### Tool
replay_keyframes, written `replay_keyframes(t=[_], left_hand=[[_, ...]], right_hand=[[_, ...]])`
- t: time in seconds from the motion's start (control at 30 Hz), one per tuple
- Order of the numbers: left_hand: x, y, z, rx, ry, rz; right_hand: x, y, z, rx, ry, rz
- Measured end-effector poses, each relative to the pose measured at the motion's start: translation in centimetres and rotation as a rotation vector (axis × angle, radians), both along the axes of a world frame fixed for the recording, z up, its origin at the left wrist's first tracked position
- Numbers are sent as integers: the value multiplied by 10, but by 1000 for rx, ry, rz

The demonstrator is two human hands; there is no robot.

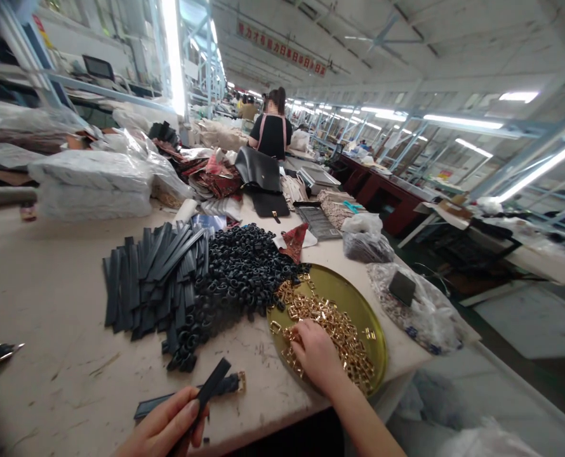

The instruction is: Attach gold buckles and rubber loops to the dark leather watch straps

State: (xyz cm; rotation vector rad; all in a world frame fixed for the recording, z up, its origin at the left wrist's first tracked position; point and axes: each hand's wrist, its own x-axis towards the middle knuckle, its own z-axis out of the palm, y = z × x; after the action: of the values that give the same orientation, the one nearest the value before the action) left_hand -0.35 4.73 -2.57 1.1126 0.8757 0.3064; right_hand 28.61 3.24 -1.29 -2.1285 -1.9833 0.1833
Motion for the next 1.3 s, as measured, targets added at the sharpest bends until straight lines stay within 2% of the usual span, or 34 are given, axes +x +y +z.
replay_keyframes(t=[0.1, 0.27, 0.43, 0.57, 0.63, 0.77, 0.83, 1.0, 1.17, 1.23, 1.3], left_hand=[[5, -3, 0, 6, -47, -9], [3, -14, 1, 64, -52, -20], [0, -24, -3, 96, -37, -57], [4, -27, 7, 122, -32, -62], [10, -27, 18, 145, -30, -39], [26, -26, 40, 201, -33, 0], [34, -27, 46, 256, -12, 2], [40, -31, 40, 466, 128, -14], [34, -31, 31, 521, 190, 33], [33, -31, 31, 525, 223, 12], [35, -32, 31, 481, 241, -29]], right_hand=[[-4, 0, 5, -10, -50, -47], [-25, 10, 3, -67, -190, -28], [-29, 15, -2, -39, -118, -81], [-25, 2, 8, 14, 6, -111], [-32, -10, 16, 27, 164, -113], [-64, -43, 30, -62, 894, -95], [-83, -57, 35, -87, 1112, -72], [-109, -71, 31, -77, 1244, -52], [-111, -77, 10, -348, 1566, -42], [-111, -79, 1, -295, 1549, -40], [-111, -82, -6, -180, 1419, -63]])
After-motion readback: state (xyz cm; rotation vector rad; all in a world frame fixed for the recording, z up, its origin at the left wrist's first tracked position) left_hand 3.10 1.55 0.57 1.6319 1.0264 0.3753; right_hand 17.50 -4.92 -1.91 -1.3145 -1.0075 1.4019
